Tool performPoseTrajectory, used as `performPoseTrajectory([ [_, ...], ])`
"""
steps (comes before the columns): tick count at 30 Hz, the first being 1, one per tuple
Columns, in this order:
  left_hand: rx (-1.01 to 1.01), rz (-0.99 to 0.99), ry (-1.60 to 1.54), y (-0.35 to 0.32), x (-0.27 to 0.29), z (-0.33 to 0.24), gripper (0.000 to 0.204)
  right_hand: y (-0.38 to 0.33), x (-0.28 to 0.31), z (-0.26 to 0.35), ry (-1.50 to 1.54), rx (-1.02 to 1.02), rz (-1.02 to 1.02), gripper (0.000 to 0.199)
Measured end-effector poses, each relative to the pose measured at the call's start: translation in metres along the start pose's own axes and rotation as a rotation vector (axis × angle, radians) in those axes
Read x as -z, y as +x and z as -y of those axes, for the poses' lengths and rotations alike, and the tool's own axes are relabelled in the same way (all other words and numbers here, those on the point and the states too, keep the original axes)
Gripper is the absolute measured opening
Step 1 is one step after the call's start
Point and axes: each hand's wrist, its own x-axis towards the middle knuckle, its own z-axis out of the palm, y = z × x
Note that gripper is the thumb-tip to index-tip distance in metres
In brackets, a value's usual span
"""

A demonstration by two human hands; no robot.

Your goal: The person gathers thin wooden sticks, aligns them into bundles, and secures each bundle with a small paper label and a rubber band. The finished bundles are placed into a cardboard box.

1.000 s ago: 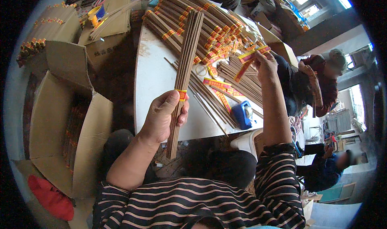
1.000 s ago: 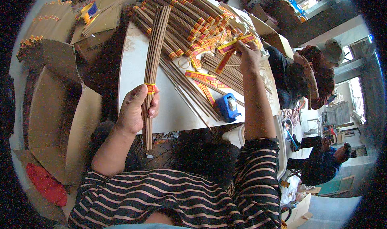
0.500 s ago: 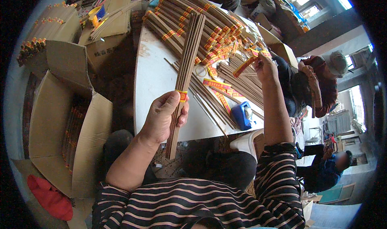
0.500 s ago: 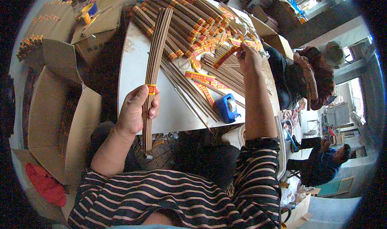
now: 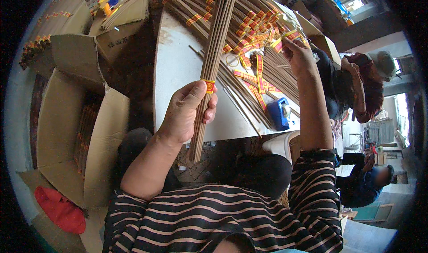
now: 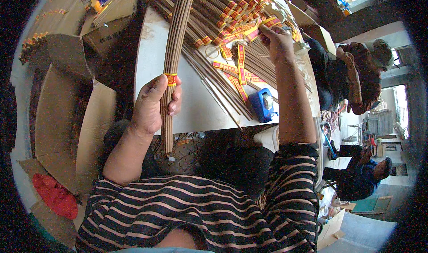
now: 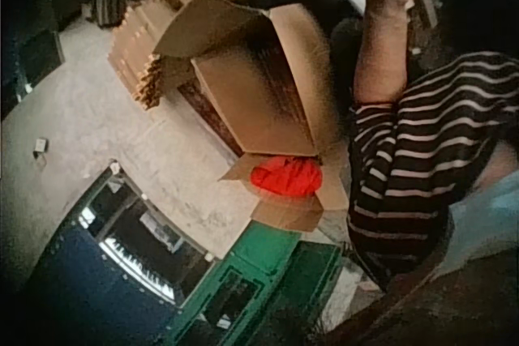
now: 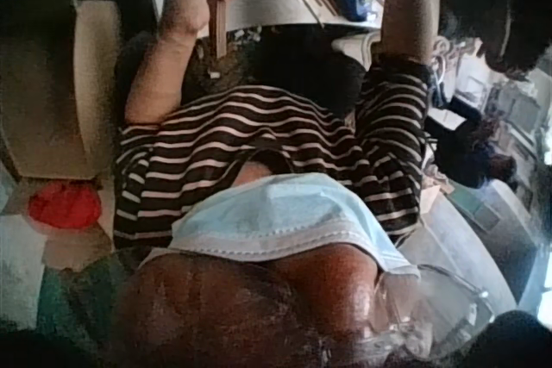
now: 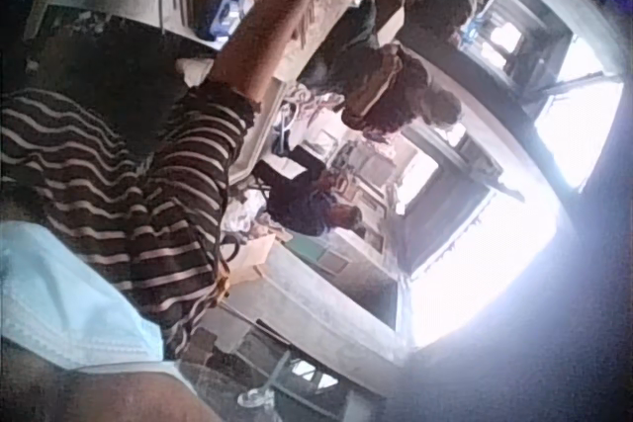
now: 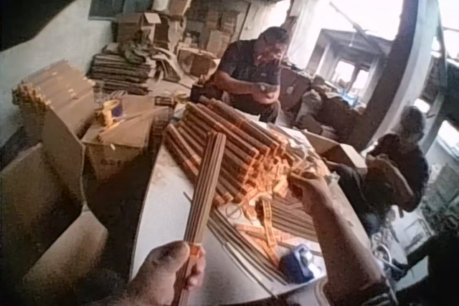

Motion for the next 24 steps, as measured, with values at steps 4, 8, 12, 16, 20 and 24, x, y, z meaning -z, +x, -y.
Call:
performPoseTrajectory([
  [4,-0.006,0.014,-0.006,0.0,0.002,-0.001,0.03,-0.018,-0.018,0.013,-0.066,0.044,-0.008,0.019],
  [8,-0.004,0.009,-0.007,-0.001,-0.001,-0.001,0.03,-0.021,-0.011,0.013,-0.063,0.045,0.121,0.023],
  [12,-0.002,0.014,-0.012,-0.001,-0.001,-0.002,0.029,-0.028,-0.02,0.022,-0.001,0.087,0.03,0.02],
  [16,-0.009,0.035,-0.014,0.0,-0.002,-0.001,0.029,-0.021,-0.01,0.023,-0.007,0.112,0.084,0.017],
  [20,-0.023,0.009,0.012,-0.002,0.0,-0.001,0.031,-0.021,-0.018,0.019,-0.138,0.126,0.165,0.018],
  [24,0.004,-0.014,0.027,-0.001,-0.006,-0.002,0.03,-0.019,-0.007,-0.011,-0.479,-0.013,0.298,0.021],
])
